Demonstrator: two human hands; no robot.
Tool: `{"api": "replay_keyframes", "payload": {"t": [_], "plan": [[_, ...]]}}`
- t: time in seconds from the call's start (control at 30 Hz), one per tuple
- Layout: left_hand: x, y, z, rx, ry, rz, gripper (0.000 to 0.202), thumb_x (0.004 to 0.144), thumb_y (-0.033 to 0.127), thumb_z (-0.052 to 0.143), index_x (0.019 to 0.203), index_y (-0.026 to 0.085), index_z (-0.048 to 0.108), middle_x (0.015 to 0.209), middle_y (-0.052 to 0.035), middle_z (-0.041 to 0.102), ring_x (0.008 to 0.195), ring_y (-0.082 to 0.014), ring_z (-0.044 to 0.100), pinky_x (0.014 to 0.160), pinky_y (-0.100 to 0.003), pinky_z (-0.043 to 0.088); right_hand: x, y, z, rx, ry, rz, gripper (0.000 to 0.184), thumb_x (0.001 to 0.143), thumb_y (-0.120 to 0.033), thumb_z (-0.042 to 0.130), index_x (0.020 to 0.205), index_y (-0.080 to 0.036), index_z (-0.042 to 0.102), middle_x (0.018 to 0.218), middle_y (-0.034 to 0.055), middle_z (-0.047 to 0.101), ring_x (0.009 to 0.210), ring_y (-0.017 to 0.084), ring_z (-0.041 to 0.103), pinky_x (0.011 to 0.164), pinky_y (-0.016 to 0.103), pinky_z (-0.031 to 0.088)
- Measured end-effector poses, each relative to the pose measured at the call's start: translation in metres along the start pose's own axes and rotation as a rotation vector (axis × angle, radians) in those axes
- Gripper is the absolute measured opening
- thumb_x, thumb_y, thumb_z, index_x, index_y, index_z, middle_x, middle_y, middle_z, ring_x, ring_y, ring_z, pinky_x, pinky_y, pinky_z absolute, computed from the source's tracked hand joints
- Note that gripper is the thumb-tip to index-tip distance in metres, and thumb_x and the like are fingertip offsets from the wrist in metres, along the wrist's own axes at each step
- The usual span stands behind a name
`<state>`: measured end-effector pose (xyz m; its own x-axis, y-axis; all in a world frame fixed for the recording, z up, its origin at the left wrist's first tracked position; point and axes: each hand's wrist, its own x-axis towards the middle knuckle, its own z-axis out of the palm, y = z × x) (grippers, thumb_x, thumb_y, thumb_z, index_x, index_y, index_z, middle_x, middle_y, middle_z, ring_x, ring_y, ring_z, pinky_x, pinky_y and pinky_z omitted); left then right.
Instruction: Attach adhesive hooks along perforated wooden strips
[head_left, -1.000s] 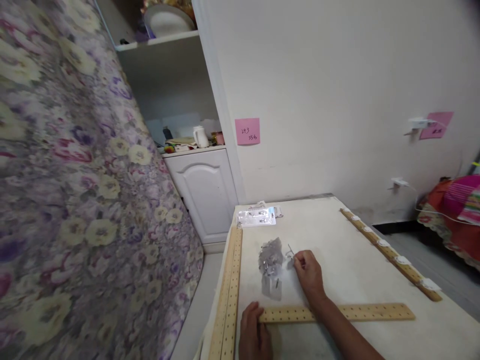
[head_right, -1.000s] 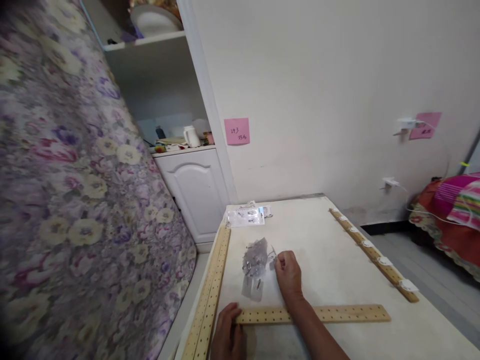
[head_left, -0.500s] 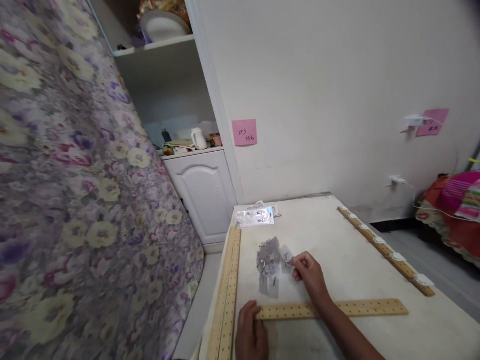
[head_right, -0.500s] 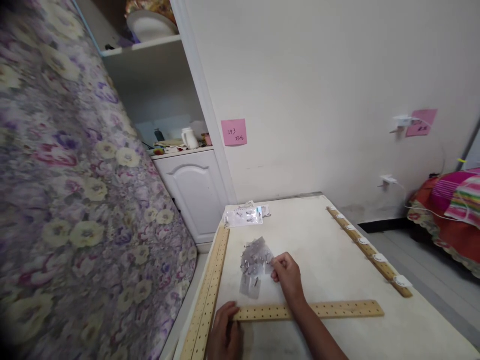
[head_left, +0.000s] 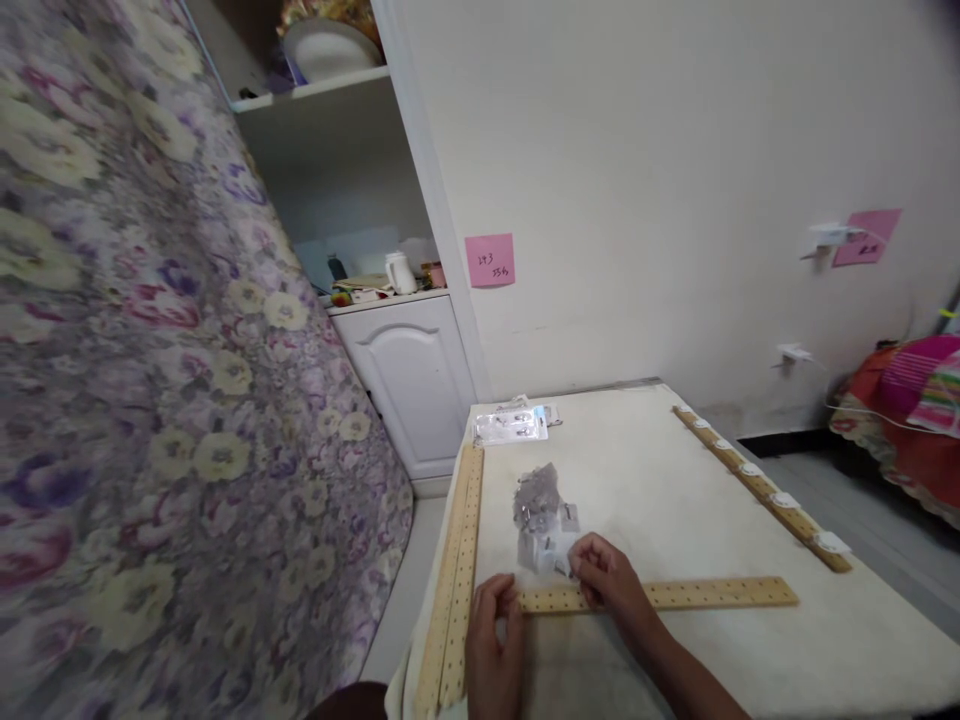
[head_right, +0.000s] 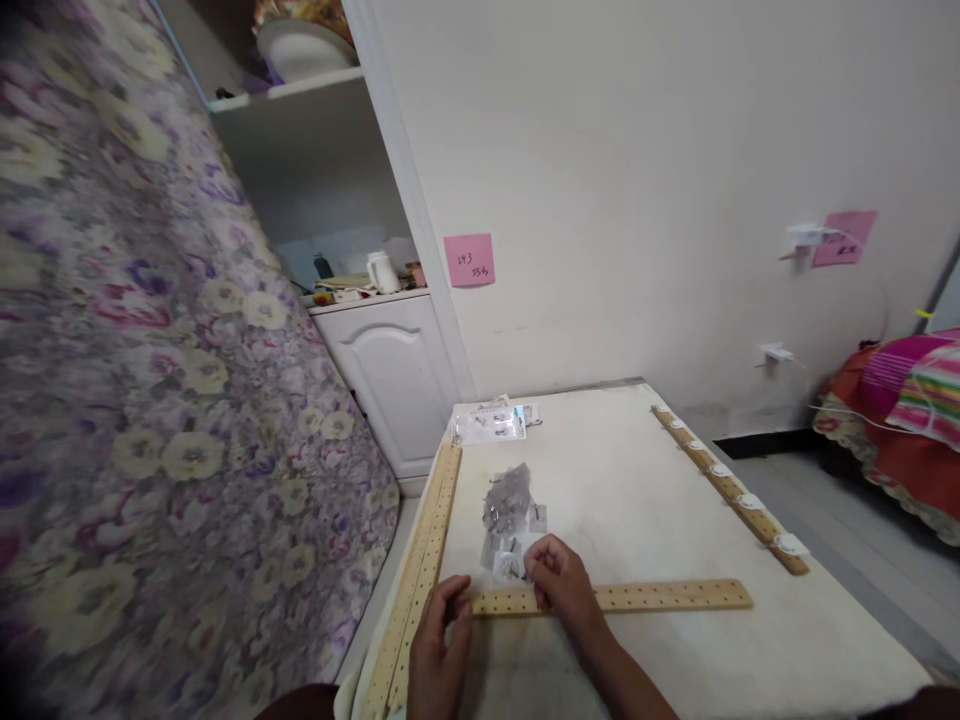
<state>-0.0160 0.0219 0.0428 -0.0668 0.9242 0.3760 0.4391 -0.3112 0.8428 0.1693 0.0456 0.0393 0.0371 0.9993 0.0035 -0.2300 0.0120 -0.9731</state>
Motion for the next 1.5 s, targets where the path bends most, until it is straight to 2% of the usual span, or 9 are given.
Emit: {"api": "replay_keyframes", "payload": {"t": [0.2,0.4,0.5,0.63,0.9,1.07,1.23,1.37,1.5], "plan": [[-0.010,0.011,0.023,-0.061,-0.124,-0.048,0.058,0.071,0.019,0.060,0.129,0.021,0.049,0.113,-0.0066,0.061,0.081,-0.0163,0.063,0.076,-0.033,0.055,-0.012,-0.007,0.010,-0.254,-0.038,-0.110,0.009,0.073,-0.027,0.053,0.069,-0.020,0.050,0.052,-0.0079,0.046,0.046,0.009,0.042,0.046,0.021,0.032],[-0.017,0.016,0.024,-0.008,-0.079,-0.100,0.048,0.076,0.033,0.060,0.122,0.017,0.055,0.105,-0.0081,0.064,0.079,-0.0189,0.064,0.076,-0.035,0.054,-0.027,-0.016,0.014,-0.510,-0.049,-0.213,0.006,0.073,-0.017,0.049,0.070,-0.020,0.054,0.059,-0.0052,0.052,0.058,0.012,0.047,0.056,0.022,0.035],[-0.021,0.015,0.016,-0.031,-0.073,-0.144,0.043,0.080,0.038,0.055,0.117,0.015,0.058,0.106,-0.0102,0.066,0.086,-0.0213,0.065,0.083,-0.036,0.052,-0.028,-0.015,0.015,-0.508,-0.057,-0.199,0.007,0.073,-0.018,0.050,0.070,-0.019,0.056,0.058,-0.0052,0.051,0.057,0.012,0.046,0.055,0.022,0.034],[-0.025,0.012,0.013,-0.222,-0.077,-0.273,0.040,0.081,0.041,0.053,0.111,0.016,0.059,0.089,-0.0061,0.071,0.076,-0.0201,0.068,0.074,-0.033,0.054,-0.028,-0.011,0.016,-0.415,-0.084,-0.134,0.007,0.075,-0.023,0.051,0.072,-0.019,0.057,0.057,-0.0053,0.052,0.052,0.011,0.046,0.050,0.021,0.035],[-0.032,0.018,0.011,-0.402,-0.053,-0.444,0.036,0.068,0.047,0.067,0.087,0.018,0.062,0.069,-0.0013,0.070,0.070,-0.0199,0.068,0.067,-0.028,0.052,-0.025,0.009,0.015,-0.272,-0.119,-0.002,0.015,0.077,-0.033,0.052,0.081,-0.019,0.056,0.051,-0.0085,0.049,0.038,0.008,0.044,0.040,0.020,0.035],[-0.037,0.011,0.013,-0.429,-0.058,-0.458,0.037,0.062,0.052,0.072,0.075,0.019,0.061,0.064,-0.0004,0.069,0.066,-0.0185,0.067,0.064,-0.026,0.050,-0.027,0.014,0.017,-0.228,-0.116,0.035,0.017,0.075,-0.035,0.053,0.082,-0.020,0.055,0.051,-0.0088,0.051,0.037,0.010,0.047,0.040,0.021,0.037],[-0.045,-0.004,0.024,-0.472,0.023,-0.476,0.037,0.063,0.053,0.072,0.073,0.020,0.058,0.058,0.0006,0.067,0.061,-0.0183,0.066,0.062,-0.026,0.050,-0.026,0.021,0.018,-0.232,-0.114,0.054,0.015,0.072,-0.030,0.052,0.085,-0.022,0.054,0.061,-0.0073,0.053,0.043,0.010,0.051,0.044,0.023,0.039],[-0.048,-0.017,0.026,-0.401,0.043,-0.400,0.037,0.066,0.054,0.069,0.077,0.020,0.059,0.064,-0.0009,0.068,0.061,-0.0173,0.065,0.058,-0.025,0.049,-0.020,0.021,0.018,-0.469,-0.107,-0.072,0.013,0.073,-0.021,0.048,0.081,-0.021,0.058,0.060,-0.0051,0.055,0.053,0.014,0.054,0.055,0.026,0.043],[-0.044,-0.024,0.021,-0.310,-0.012,-0.334,0.032,0.072,0.050,0.065,0.081,0.019,0.060,0.072,-0.0022,0.068,0.062,-0.0172,0.064,0.059,-0.025,0.049,-0.008,0.018,0.024,-0.640,-0.096,-0.206,0.019,0.071,-0.016,0.046,0.080,-0.020,0.062,0.067,-0.0005,0.062,0.065,0.017,0.058,0.065,0.028,0.043]]}}
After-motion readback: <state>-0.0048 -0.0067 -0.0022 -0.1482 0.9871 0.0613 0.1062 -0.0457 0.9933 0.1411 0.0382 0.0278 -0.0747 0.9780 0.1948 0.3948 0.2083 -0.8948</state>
